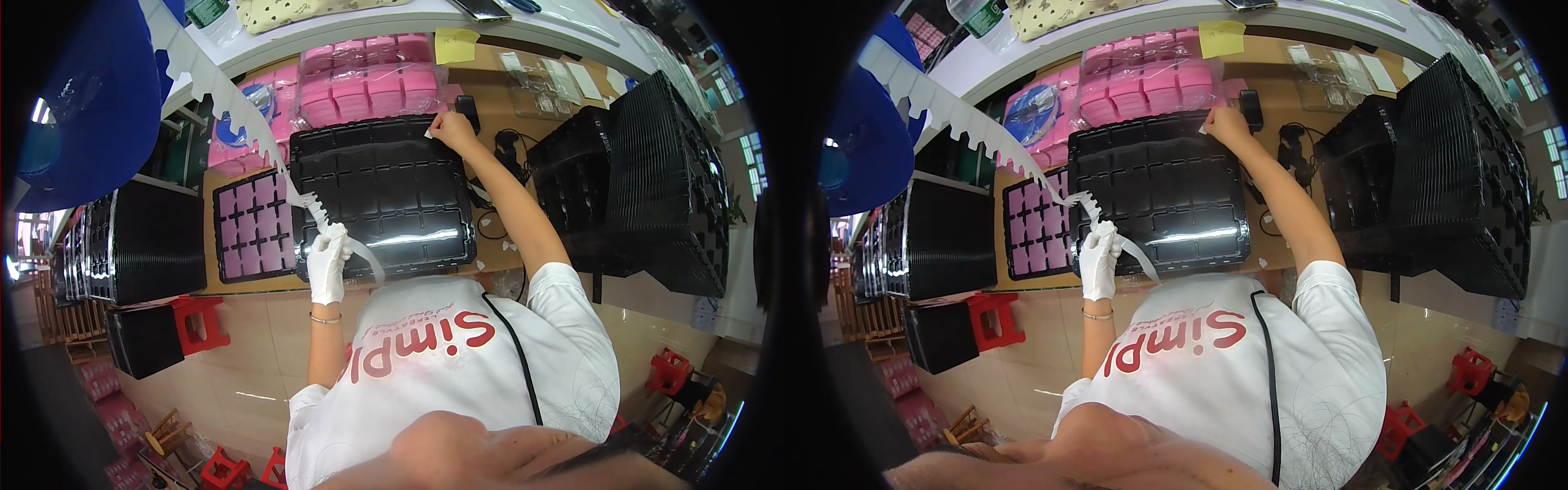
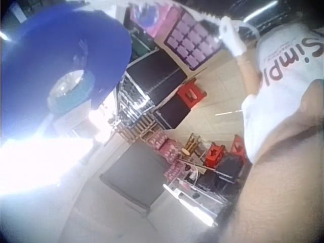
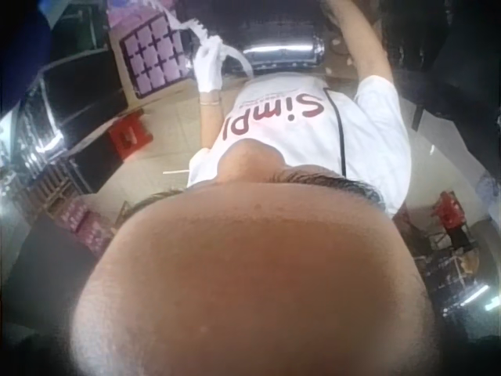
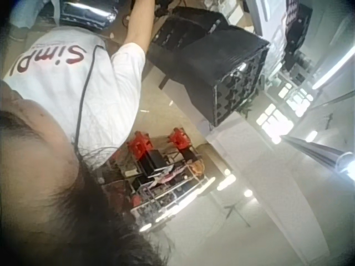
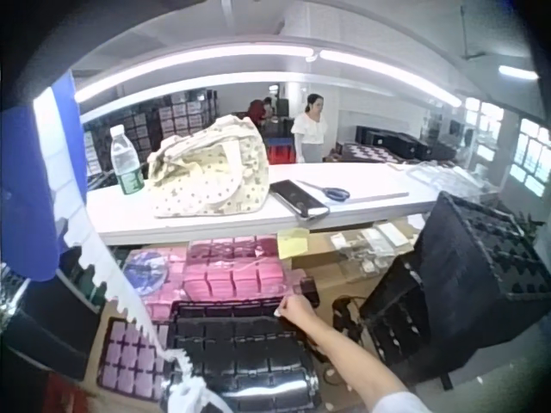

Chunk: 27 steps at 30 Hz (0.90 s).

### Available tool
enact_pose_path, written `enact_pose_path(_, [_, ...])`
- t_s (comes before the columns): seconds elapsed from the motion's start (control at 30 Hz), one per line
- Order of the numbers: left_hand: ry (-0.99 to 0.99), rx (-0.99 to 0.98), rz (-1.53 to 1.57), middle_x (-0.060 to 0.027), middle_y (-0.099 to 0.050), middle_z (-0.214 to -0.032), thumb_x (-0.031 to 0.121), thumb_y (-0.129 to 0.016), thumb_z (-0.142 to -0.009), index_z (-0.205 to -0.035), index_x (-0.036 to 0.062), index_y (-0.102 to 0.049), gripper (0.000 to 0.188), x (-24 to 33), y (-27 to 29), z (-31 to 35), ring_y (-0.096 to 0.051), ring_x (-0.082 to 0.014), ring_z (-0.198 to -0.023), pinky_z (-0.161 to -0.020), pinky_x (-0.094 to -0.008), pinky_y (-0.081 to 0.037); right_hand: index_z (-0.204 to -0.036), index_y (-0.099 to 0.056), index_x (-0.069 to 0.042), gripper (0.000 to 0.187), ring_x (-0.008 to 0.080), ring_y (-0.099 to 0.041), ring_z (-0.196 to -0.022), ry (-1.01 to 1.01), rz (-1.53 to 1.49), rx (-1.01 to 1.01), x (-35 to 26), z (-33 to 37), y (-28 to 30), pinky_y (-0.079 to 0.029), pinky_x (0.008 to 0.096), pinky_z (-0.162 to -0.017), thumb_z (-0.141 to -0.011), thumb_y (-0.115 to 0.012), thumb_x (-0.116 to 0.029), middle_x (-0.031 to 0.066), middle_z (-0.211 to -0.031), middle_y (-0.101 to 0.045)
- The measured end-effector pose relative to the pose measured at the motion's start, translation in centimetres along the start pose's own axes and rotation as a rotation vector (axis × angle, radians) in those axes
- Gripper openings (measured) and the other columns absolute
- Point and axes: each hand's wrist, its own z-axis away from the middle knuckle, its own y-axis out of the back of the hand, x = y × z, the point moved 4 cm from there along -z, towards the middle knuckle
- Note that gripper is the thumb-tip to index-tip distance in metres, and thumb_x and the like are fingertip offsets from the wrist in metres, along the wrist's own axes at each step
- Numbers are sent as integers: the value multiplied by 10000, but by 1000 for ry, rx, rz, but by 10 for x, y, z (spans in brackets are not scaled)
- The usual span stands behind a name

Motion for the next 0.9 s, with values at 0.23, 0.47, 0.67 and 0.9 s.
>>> enact_pose_path(0.23, [22, -8, 20, 21, -571, -678, 235, -670, -909, -904, 85, -609, 163, 1, -1, 1, -485, -26, -546, -491, -155, -339, -759, -703, -69, 170, 264, -657, -653, -79, 17, 22, -3, 2, 0, -495, 356, -608, -694, -762, -214, 95, -671, -661])
enact_pose_path(0.47, [1, 6, 33, 24, -582, -760, 191, -671, -904, -947, 76, -629, 130, 7, -6, 6, -492, -21, -607, -540, -163, -373, -794, -677, -59, 110, 123, -585, -651, 62, -441, -192, -11, 48, 9, -452, 263, -620, -763, -706, -160, 24, -701, -632])
enact_pose_path(0.67, [139, -68, 165, 30, -593, -867, 150, -718, -866, -950, 79, -619, 147, 12, -29, 24, -503, -25, -682, -628, -178, -416, -968, -597, 30, 149, 175, -571, -814, -384, -1663, -424, -70, 159, -7, -456, 260, -739, -843, -531, -17, 155, -882, -621])
enact_pose_path(0.9, [229, -277, 298, -25, -623, -867, 216, -627, -936, -1003, 61, -592, 172, 18, -59, 37, -557, -56, -672, -594, -190, -459, -957, -676, -32, 198, 45, -477, -624, -267, -1016, -328, -139, 213, -27, -380, 214, -546, -838, -711, -187, -17, -729, -575])
